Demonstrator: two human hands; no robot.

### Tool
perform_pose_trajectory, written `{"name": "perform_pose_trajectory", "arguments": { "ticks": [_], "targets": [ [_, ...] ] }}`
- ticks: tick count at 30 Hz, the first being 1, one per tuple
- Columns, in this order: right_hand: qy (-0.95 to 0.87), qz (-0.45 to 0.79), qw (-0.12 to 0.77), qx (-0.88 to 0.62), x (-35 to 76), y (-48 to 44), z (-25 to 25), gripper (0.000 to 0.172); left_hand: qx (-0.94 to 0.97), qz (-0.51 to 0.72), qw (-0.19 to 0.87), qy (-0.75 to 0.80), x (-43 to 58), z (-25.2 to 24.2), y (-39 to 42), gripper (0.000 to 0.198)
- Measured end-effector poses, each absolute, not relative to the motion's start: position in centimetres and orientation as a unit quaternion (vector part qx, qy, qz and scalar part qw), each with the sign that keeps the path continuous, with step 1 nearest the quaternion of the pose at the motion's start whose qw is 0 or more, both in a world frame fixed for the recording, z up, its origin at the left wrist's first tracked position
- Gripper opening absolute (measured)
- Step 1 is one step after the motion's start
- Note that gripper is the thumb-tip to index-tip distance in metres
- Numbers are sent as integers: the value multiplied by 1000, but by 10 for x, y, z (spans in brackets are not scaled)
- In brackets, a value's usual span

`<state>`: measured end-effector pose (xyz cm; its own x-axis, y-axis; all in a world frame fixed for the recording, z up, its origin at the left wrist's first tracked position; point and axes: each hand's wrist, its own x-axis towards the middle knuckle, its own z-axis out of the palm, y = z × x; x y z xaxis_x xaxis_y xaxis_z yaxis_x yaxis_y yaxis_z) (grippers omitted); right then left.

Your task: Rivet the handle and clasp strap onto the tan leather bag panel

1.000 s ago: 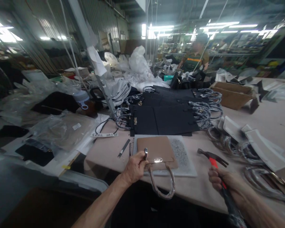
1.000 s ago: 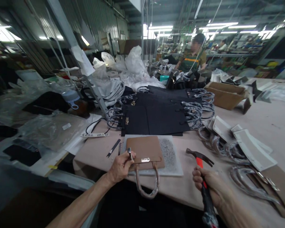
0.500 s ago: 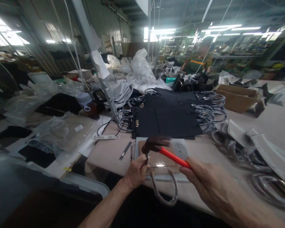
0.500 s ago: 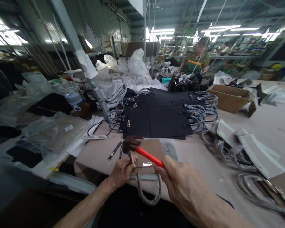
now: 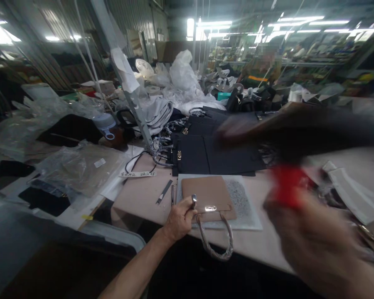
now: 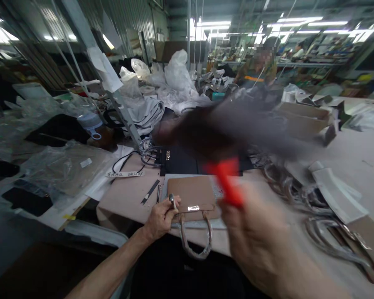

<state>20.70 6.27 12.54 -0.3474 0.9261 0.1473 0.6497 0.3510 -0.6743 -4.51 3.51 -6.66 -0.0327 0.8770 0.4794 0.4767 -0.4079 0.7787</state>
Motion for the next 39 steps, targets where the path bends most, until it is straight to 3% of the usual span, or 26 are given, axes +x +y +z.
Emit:
{"name": "perform_pose_trajectory", "arguments": {
  "ticks": [3, 6, 12, 16, 19, 21, 24, 29, 35, 39],
  "targets": [
    [-849, 198, 144, -469, 209, 64, 107, 35, 674, 497, 206, 507, -45, -66, 35, 19],
    [-852, 146, 107, -492, 226, 76, 94, 35, 677, 495, 195, 508, -45, -68, 35, 25],
    [-645, 354, 92, -671, 293, 112, 37, 35, 686, 493, 166, 509, -46, -72, 35, 21],
    [-664, 205, 69, -716, 326, 122, -2, 28, 693, 490, 152, 507, -47, -73, 34, 19],
    [-743, 65, 117, -655, 310, 118, -15, 21, 700, 481, 142, 509, -47, -72, 33, 18],
    [-797, 49, 186, -573, 280, 111, -19, 29, 701, 474, 143, 513, -47, -71, 32, 15],
    [-847, 100, 219, -473, 225, 98, -27, 30, 699, 465, 141, 525, -47, -68, 31, 13],
    [-813, 87, 269, -509, 186, 87, -51, 29, 713, 452, 105, 526, -49, -66, 31, 17],
    [-810, 99, 282, -505, 195, 90, -60, 33, 647, 483, 131, 576, -47, -69, 25, 15],
    [-808, 97, 284, -508, 192, 90, -59, 34, 693, 492, 128, 511, -47, -69, 21, 15]
  ]
}}
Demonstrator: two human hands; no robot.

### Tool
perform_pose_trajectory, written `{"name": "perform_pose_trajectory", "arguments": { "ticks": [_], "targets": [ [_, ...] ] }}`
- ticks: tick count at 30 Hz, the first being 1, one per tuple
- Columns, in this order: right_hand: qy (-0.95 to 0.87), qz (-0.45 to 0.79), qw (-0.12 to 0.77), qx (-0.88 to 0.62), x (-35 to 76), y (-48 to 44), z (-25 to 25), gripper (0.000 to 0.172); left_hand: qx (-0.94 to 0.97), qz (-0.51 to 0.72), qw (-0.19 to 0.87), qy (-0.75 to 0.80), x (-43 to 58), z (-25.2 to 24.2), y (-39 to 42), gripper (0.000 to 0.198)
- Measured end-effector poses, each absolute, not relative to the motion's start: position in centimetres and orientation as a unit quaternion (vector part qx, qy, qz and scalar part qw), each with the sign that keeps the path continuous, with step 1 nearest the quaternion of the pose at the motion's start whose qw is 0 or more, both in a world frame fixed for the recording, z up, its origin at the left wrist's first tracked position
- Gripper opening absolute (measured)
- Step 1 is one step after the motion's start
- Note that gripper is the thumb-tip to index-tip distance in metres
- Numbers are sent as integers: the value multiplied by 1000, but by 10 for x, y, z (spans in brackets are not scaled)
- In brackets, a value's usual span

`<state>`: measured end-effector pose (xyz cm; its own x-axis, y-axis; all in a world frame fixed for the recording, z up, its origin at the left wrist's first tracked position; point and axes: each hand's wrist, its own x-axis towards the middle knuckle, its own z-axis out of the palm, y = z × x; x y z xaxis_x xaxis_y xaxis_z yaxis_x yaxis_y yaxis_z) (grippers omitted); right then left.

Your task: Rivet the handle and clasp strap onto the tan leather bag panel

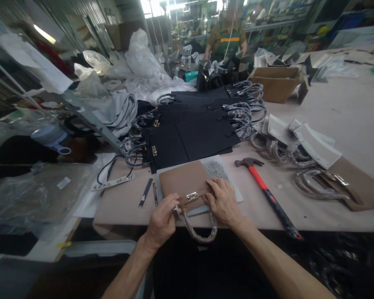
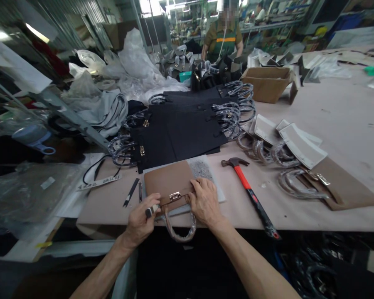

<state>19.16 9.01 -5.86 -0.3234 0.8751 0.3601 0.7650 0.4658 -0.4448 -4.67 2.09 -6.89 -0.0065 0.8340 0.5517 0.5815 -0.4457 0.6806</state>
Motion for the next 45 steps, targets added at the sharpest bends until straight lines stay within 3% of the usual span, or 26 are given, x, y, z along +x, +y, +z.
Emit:
{"name": "perform_pose_trajectory", "arguments": {
  "ticks": [5, 9, 14, 22, 35, 45],
  "targets": [
    [-811, 85, 277, -508, 190, 93, -59, 35, 558, 523, 178, 620, -50, -64, 22, 21],
    [-816, 81, 274, -503, 182, 84, -56, 36, 553, 508, 215, 625, -56, -60, 19, 22],
    [-816, 89, 288, -493, 161, 61, -54, 35, 616, 504, 145, 588, -69, -62, 3, 18],
    [-837, 125, 267, -461, 167, 60, -56, 37, 488, 552, 242, 631, -75, -55, -1, 30],
    [-788, 50, 327, -519, 144, 44, -78, 35, 528, 510, 243, 634, -9, -45, 35, 19],
    [-865, 121, 242, -423, 183, 58, -63, 41, 515, 505, 332, 607, -17, -52, 34, 21]
  ]
}}
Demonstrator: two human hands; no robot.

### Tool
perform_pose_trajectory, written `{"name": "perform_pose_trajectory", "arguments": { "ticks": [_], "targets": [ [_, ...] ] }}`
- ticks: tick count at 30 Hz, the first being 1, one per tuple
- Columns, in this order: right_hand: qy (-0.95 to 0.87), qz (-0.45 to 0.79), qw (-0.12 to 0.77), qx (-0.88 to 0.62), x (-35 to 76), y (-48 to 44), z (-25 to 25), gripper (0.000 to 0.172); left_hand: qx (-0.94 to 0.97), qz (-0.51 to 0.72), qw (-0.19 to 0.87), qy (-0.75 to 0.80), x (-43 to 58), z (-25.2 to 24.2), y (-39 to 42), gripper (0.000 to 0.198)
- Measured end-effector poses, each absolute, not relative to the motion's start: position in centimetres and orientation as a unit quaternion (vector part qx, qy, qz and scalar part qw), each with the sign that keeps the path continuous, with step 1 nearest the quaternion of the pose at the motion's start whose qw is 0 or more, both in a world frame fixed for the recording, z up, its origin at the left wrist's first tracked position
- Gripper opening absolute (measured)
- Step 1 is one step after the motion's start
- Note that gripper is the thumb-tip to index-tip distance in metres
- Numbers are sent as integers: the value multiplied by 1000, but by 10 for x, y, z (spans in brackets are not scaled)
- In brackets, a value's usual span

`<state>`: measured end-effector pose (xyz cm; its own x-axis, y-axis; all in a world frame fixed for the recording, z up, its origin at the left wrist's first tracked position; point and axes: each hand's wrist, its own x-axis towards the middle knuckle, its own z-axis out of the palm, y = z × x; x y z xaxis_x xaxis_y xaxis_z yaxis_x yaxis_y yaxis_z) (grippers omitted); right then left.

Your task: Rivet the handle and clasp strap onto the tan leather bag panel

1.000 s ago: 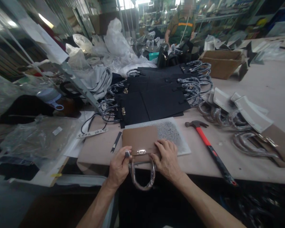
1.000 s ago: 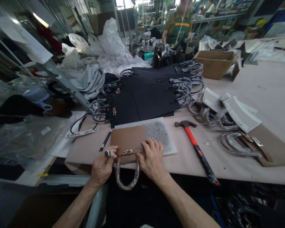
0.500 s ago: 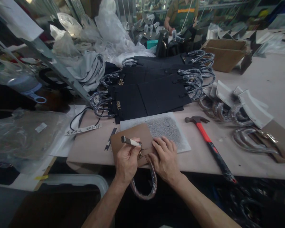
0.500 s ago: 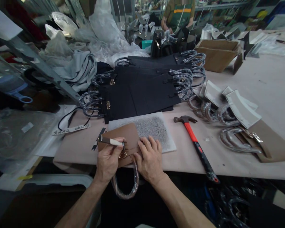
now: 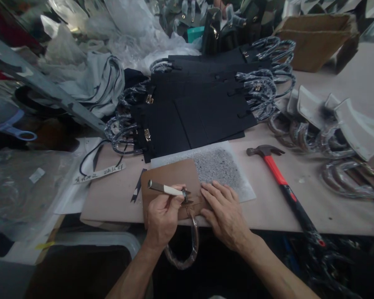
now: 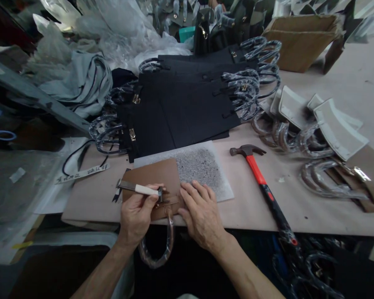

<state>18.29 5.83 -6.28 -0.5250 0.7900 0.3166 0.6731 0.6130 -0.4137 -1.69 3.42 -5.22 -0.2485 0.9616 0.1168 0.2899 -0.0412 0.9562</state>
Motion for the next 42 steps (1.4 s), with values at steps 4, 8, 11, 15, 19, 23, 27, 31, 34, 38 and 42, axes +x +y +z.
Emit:
{"name": "perform_pose_trajectory", "arguments": {
  "ticks": [4, 8, 11, 15, 19, 23, 27, 31, 34, 38, 42],
  "targets": [
    [-864, 118, 264, -412, 187, 61, -68, 41, 534, 484, 322, 614, -19, -54, 34, 19],
    [-864, 125, 283, -397, 189, 59, -74, 41, 564, 463, 299, 615, -18, -54, 33, 18],
    [-862, 134, 304, -384, 191, 59, -76, 44, 569, 460, 288, 618, -17, -52, 34, 18],
    [-849, 152, 340, -374, 192, 60, -76, 38, 567, 468, 283, 615, -17, -52, 35, 17],
    [-842, 158, 353, -377, 191, 58, -77, 34, 587, 459, 275, 607, -19, -55, 35, 17],
    [-838, 164, 357, -380, 191, 58, -78, 31, 625, 454, 235, 590, -16, -56, 33, 15],
    [-838, 160, 363, -375, 191, 60, -78, 29, 648, 462, 222, 563, -13, -55, 34, 14],
    [-819, 150, 401, -383, 188, 48, -73, 27, 635, 463, 236, 571, -14, -54, 36, 14],
    [-759, 175, 439, -448, 182, 24, -67, 25, 589, 471, 276, 596, -18, -54, 38, 18],
    [-577, 437, 394, -566, 170, 1, -54, 28, 551, 475, 333, 600, -21, -53, 38, 21],
    [-250, 732, 333, -540, 160, 8, -38, 32, 530, 498, 356, 587, -23, -52, 38, 22]
  ]
}}
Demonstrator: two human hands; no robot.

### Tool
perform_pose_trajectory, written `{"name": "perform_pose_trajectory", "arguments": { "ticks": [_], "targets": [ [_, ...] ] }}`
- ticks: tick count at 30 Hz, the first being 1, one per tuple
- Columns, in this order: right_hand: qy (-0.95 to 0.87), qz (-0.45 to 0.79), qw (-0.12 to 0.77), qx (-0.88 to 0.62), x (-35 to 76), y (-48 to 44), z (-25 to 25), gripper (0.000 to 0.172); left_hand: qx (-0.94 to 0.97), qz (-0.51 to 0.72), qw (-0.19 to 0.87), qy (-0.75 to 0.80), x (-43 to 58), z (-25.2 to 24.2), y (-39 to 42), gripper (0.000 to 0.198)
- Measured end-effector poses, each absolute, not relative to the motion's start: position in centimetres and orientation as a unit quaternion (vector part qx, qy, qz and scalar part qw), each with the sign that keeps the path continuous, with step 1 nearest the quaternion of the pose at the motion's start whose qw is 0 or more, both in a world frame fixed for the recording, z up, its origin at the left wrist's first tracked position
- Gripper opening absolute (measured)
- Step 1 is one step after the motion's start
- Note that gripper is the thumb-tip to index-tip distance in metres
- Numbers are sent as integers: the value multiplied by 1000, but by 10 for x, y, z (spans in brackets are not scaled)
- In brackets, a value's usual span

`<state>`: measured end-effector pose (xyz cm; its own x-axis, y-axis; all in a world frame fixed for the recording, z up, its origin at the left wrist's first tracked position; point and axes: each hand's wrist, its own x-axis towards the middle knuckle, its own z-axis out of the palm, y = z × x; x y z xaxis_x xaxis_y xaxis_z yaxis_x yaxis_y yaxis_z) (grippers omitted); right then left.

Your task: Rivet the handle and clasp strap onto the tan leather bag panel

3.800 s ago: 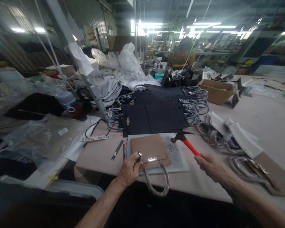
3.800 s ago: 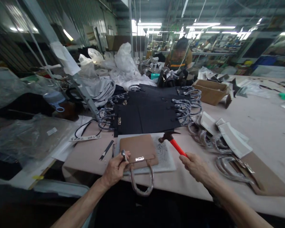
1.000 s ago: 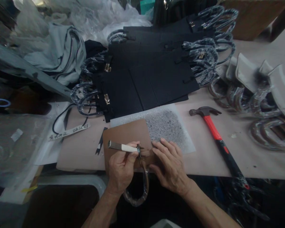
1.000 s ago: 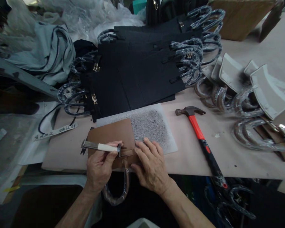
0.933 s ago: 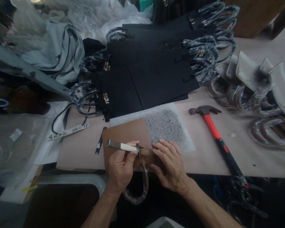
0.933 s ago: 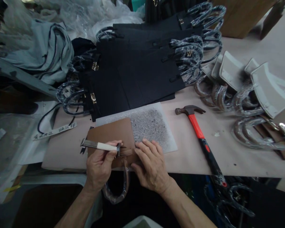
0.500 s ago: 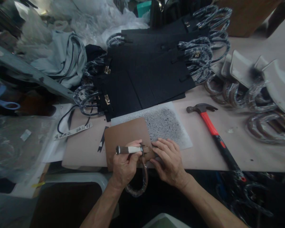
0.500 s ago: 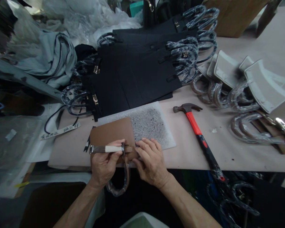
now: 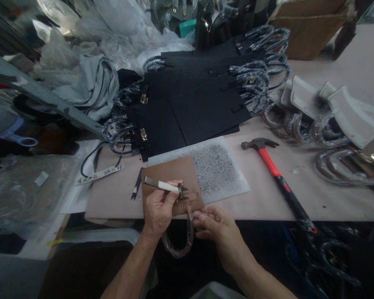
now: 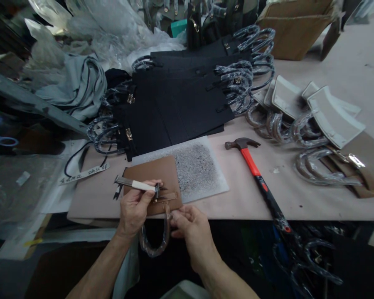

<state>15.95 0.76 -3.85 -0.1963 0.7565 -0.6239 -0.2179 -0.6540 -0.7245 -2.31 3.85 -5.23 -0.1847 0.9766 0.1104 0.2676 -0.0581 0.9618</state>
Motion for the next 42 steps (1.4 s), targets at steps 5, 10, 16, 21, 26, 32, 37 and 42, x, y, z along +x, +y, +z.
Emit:
{"name": "perform_pose_trajectory", "arguments": {
  "ticks": [5, 10, 16, 21, 26, 32, 37, 42],
  "targets": [
    [-180, 752, 380, -508, 153, 19, -33, 39, 503, 551, 387, 541, -27, -57, 40, 22],
    [-274, 722, 380, -510, 148, 22, -35, 45, 454, 603, 410, 513, -29, -63, 42, 29],
    [-338, 742, 365, -450, 140, 24, -30, 40, 432, 601, 422, 523, -30, -55, 37, 36],
    [-344, 765, 376, -393, 133, 27, -36, 40, 473, 580, 425, 510, -36, -40, 29, 22],
    [-307, 791, 389, -359, 131, 29, -50, 39, 517, 543, 400, 527, -34, -29, 23, 17],
    [-346, 794, 371, -336, 139, 31, -59, 37, 512, 533, 383, 555, -33, -28, 15, 18],
    [-387, 795, 325, -335, 146, 31, -66, 45, 501, 513, 389, 578, -34, -21, 9, 22],
    [-396, 793, 333, -322, 145, 32, -66, 47, 499, 525, 374, 578, -30, -16, 3, 20]
  ]
}}
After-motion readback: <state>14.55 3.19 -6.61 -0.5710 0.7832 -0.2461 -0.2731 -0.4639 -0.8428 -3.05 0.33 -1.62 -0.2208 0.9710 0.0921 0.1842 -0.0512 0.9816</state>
